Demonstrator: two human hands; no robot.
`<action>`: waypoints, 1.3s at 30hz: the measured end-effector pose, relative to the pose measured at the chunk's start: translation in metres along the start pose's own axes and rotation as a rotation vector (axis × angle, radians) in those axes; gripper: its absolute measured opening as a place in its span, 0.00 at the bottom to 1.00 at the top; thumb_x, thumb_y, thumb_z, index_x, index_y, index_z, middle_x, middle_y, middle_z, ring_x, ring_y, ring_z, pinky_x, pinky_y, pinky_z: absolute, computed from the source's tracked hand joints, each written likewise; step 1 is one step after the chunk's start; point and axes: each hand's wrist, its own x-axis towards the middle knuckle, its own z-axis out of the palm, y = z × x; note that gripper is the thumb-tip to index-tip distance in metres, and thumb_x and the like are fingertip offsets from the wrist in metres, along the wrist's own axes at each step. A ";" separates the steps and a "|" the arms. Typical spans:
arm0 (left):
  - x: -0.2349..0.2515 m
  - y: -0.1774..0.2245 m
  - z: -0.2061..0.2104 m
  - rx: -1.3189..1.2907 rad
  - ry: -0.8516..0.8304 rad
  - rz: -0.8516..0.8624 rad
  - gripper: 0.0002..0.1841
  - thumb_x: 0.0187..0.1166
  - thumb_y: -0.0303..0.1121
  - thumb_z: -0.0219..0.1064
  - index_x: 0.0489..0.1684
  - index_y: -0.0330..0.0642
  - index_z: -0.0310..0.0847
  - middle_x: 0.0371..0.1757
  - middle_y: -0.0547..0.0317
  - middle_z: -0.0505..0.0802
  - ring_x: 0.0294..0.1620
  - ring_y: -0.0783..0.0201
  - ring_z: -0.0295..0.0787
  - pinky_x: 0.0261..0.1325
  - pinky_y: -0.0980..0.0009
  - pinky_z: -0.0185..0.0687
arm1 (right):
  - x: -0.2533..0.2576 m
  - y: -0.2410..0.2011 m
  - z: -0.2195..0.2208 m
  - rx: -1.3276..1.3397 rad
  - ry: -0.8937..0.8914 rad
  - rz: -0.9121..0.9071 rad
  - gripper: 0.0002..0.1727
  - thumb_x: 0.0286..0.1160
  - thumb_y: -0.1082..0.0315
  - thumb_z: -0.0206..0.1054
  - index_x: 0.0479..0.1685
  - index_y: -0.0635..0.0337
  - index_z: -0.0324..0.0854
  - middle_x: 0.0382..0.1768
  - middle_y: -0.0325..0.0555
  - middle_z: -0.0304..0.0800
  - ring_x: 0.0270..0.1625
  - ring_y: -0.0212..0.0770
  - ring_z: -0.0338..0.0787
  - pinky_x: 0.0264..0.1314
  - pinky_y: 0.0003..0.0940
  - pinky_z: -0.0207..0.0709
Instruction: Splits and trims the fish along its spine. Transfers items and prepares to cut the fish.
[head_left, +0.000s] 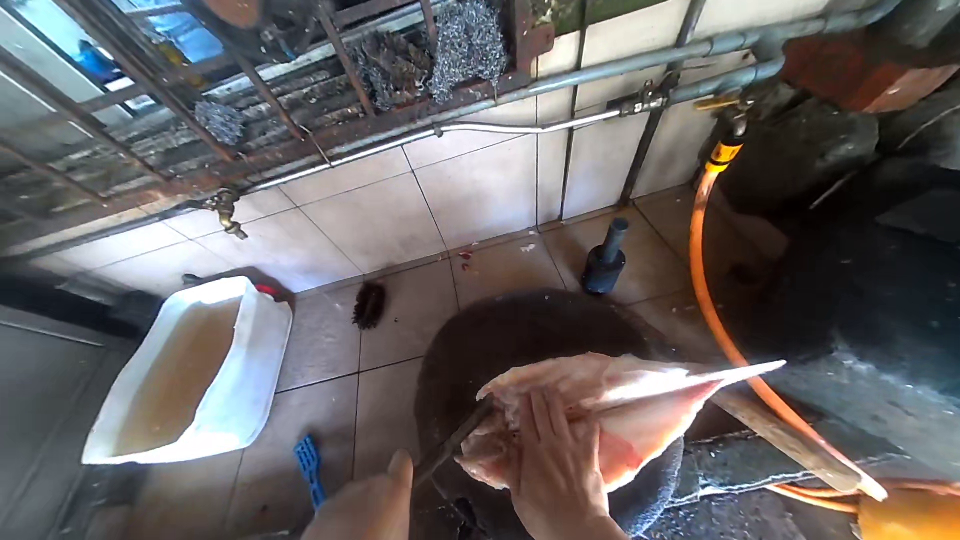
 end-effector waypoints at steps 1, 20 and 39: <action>0.007 -0.005 -0.013 0.055 -0.001 0.046 0.23 0.81 0.30 0.66 0.74 0.36 0.70 0.47 0.32 0.92 0.50 0.29 0.92 0.47 0.33 0.86 | -0.005 0.000 0.010 0.005 0.088 -0.012 0.41 0.81 0.42 0.44 0.93 0.54 0.60 0.94 0.48 0.56 0.95 0.58 0.51 0.82 0.82 0.42; 0.207 -0.055 -0.093 0.554 0.237 1.145 0.09 0.79 0.33 0.67 0.50 0.42 0.85 0.17 0.52 0.84 0.22 0.46 0.89 0.28 0.47 0.84 | -0.008 0.020 0.051 0.015 0.426 -0.066 0.35 0.84 0.46 0.44 0.90 0.45 0.65 0.91 0.30 0.64 0.94 0.40 0.58 0.84 0.81 0.43; 0.114 -0.092 -0.001 -0.216 -0.061 0.492 0.24 0.86 0.40 0.65 0.73 0.31 0.75 0.51 0.28 0.91 0.54 0.29 0.91 0.57 0.31 0.83 | 0.025 -0.046 -0.009 0.327 0.280 0.248 0.27 0.56 0.36 0.72 0.35 0.52 0.91 0.46 0.42 0.93 0.62 0.50 0.86 0.65 0.57 0.74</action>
